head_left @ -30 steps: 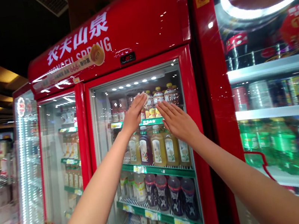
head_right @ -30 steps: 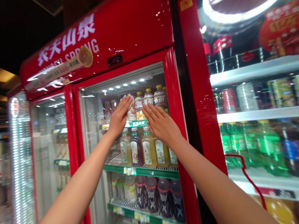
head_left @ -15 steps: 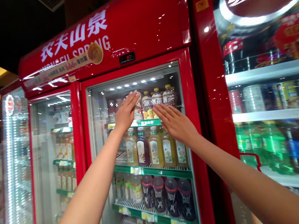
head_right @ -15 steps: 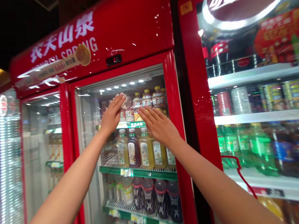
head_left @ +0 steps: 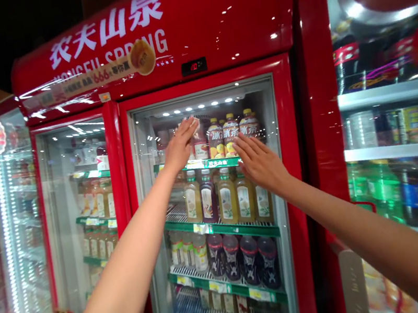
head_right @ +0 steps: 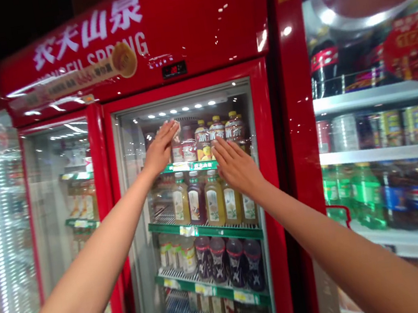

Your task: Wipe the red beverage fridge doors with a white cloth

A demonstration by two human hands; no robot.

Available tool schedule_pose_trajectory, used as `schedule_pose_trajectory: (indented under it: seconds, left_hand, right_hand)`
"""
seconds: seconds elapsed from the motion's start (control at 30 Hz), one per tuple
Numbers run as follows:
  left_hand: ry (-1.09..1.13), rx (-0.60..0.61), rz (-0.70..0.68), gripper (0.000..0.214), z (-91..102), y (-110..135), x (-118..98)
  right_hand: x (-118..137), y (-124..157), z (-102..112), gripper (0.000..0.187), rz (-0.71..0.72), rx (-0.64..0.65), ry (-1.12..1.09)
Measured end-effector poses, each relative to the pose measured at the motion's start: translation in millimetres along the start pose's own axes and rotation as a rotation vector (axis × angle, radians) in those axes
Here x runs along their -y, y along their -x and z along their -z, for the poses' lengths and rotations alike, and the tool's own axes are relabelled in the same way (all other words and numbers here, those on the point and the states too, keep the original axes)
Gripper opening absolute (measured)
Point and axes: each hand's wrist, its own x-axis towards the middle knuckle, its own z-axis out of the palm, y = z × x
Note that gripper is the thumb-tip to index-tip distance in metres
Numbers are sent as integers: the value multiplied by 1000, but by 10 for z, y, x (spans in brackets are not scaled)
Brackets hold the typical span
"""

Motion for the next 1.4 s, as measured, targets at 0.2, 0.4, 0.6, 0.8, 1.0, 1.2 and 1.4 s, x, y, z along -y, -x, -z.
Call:
schedule_pose_trajectory:
  seconds: [0.2,0.4,0.6,0.8,1.0,1.2,1.4]
  left_hand:
    - [-56,-13,-87,89,-38,108,39]
    - [-124,175,-214,91,298,298,223]
    - [-60,-98,-79,95,-20,53,167]
    - [-79,126,-286,91,49,267,157]
    - [-80,248,-454,95,370,66,459]
    - [-80,-7,-239,86,1,169,197]
    - [-178,88,-452,68,133,411,330]
  right_hand:
    - [682,-535,-304,84,-244,-88,-61]
    - [1002,-579,-535,87,-284,-87,-10]
    - [983,-546,-521,86,-289,-72,71]
    - [980,-541,-518,87,-291,-45,117]
    - [966,-523,-526,87,-296,-43,156]
    - [949,-514,-534,86,-283,-47,177]
    - [950,-509,-517,83,-279,-42,220]
